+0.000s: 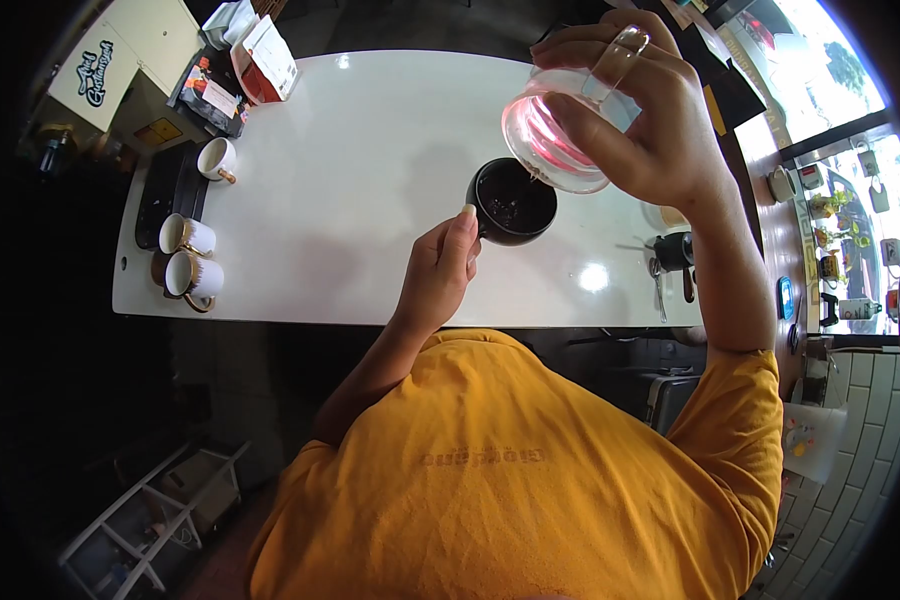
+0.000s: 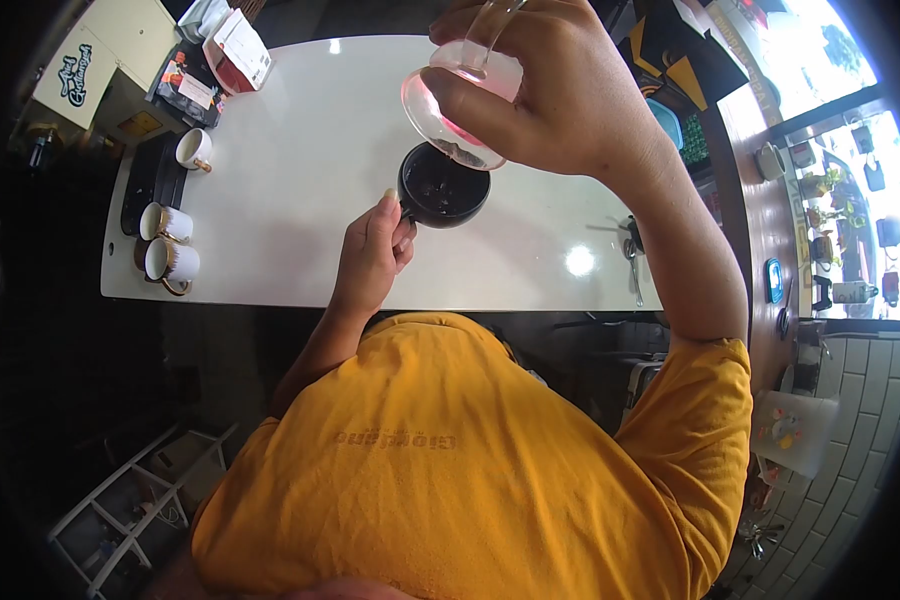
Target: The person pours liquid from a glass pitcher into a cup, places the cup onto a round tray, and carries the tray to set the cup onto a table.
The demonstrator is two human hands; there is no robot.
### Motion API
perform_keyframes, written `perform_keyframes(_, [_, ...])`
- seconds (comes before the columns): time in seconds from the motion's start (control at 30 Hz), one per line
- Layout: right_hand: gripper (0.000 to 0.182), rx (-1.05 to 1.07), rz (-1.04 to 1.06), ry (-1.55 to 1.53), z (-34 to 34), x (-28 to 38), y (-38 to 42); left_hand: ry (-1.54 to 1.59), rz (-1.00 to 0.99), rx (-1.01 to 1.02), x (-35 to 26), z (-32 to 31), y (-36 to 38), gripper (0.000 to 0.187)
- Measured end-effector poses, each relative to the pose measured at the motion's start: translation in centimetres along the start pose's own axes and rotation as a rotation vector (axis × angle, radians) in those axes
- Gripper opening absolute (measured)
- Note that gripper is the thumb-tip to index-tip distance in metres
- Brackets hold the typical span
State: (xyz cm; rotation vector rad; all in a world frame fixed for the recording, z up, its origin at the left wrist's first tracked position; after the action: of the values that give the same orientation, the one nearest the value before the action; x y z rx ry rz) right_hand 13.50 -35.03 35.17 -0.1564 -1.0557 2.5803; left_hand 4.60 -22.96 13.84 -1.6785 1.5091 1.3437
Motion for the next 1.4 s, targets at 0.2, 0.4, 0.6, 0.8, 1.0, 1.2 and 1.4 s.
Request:
perform_keyframes(0.2, [0.027,-0.043,0.081,-0.041,-0.9,-1.9,1.0,0.0,0.0,0.007,-0.1,0.1,0.1,0.037])
perform_keyframes(0.4, [0.025,0.022,0.101,-0.046,-1.1,-1.7,1.3,-0.02,0.001,-0.003,-0.3,0.1,0.5,0.038])
perform_keyframes(0.6, [0.026,-0.011,0.161,0.038,-1.5,-0.6,1.6,-0.025,-0.014,0.006,-0.5,0.1,0.8,0.039])
perform_keyframes(0.8, [0.026,0.0,0.124,0.02,-2.1,0.0,1.7,-0.033,-0.014,-0.004,-0.5,0.3,0.8,0.039])
perform_keyframes(1.0, [0.027,0.022,0.13,-0.017,-2.4,0.1,1.9,-0.016,-0.004,-0.008,-0.4,0.4,1.0,0.039])
perform_keyframes(1.2, [0.029,0.042,0.15,-0.008,-2.5,0.2,2.1,-0.008,0.0,-0.011,-0.5,0.5,1.0,0.039])
perform_keyframes(1.4, [0.03,0.042,0.152,0.006,-2.7,0.2,2.2,0.001,0.016,-0.023,-0.5,0.5,1.0,0.038])
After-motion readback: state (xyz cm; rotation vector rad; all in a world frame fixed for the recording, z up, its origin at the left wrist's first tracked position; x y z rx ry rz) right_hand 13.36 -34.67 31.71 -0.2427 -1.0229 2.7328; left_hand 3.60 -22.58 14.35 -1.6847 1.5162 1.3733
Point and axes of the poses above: each hand's wrist, its own y-axis away from the middle knuckle, its own z-axis out of the back of the hand, x = y × z, the point moved 2 cm from there along -y, towards the middle knuckle, and after that the axes turned 14 degrees about -x, right-handed, at the moved point
